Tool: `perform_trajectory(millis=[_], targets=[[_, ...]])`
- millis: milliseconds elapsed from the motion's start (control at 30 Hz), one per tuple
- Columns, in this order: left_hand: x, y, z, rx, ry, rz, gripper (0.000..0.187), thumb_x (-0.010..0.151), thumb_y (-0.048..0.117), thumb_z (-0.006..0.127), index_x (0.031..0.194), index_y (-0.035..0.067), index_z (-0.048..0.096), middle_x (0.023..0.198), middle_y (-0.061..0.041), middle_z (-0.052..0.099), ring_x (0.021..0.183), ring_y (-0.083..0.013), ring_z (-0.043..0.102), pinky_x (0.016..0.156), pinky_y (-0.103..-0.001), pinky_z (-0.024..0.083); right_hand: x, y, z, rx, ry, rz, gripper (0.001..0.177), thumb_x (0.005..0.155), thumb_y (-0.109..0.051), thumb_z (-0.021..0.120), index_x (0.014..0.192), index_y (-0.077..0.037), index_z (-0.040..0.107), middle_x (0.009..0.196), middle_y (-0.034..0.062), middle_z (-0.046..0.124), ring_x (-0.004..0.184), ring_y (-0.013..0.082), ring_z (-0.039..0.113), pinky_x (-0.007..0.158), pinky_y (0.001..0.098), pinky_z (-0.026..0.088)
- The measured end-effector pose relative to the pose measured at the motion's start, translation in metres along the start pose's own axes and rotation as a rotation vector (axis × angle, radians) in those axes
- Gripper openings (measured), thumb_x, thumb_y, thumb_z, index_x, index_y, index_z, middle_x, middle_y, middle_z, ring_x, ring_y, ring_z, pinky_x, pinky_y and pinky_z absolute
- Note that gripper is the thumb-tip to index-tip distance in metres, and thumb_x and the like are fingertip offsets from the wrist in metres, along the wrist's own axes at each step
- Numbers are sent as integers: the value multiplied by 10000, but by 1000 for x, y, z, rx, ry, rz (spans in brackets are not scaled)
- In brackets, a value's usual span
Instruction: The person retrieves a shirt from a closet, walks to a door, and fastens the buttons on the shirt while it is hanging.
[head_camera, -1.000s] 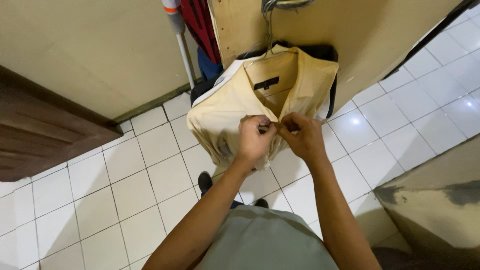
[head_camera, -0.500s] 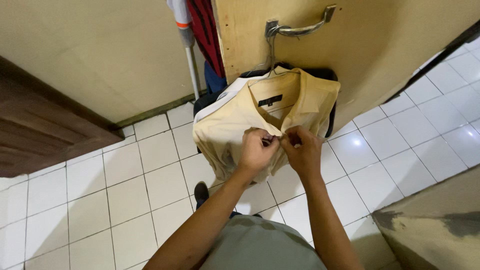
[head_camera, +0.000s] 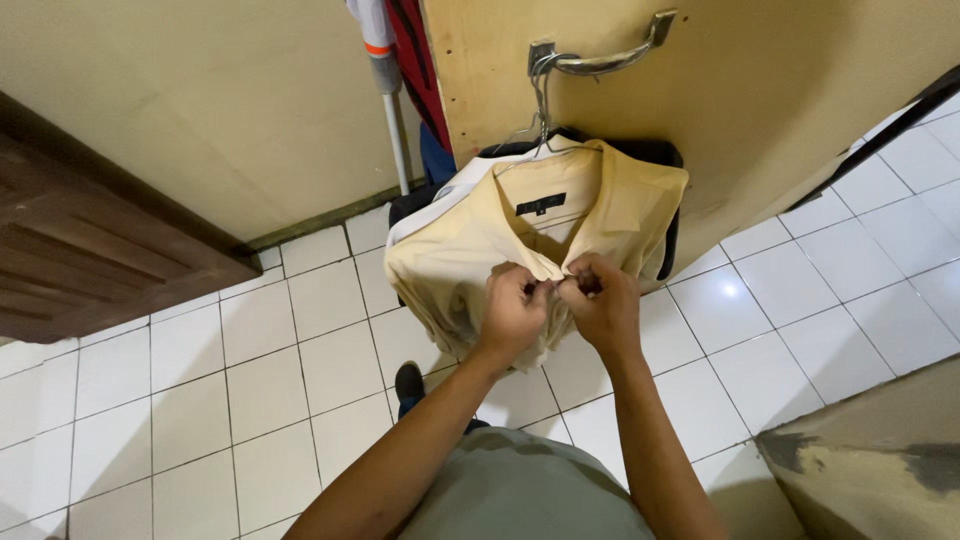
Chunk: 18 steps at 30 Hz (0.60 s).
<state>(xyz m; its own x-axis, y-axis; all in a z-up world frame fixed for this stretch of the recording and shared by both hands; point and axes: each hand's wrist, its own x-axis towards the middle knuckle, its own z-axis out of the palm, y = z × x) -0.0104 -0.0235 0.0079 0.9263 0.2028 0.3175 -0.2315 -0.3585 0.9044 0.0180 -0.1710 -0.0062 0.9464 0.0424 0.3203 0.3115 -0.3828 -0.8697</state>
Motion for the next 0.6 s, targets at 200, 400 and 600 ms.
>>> perform_trajectory(millis=[200, 400, 600], targets=[[4, -36, 22, -125, 62, -208, 169, 839, 44, 800, 814, -85, 694, 789, -178, 696, 655, -221, 658, 614, -352, 532, 3, 19, 1, 260, -154, 160, 35, 887, 9, 670, 874, -5, 641, 689, -61, 506, 634, 32, 435, 561, 227, 354], [3, -49, 33, -423, 77, -456, 138, 864, 38, 758, 844, -72, 677, 817, -103, 716, 724, -147, 687, 654, -307, 562, 3, 24, 0, 398, -204, 148, 32, 916, 19, 657, 918, -12, 651, 770, -69, 575, 706, 10, 501, 624, 198, 415], [7, -41, 21, 57, 16, -252, 220, 827, 100, 822, 846, -81, 699, 811, -176, 688, 700, -249, 678, 669, -372, 533, -5, 24, 7, 189, -83, 91, 62, 896, 1, 708, 948, -15, 680, 748, -42, 655, 682, 20, 564, 628, 193, 458]])
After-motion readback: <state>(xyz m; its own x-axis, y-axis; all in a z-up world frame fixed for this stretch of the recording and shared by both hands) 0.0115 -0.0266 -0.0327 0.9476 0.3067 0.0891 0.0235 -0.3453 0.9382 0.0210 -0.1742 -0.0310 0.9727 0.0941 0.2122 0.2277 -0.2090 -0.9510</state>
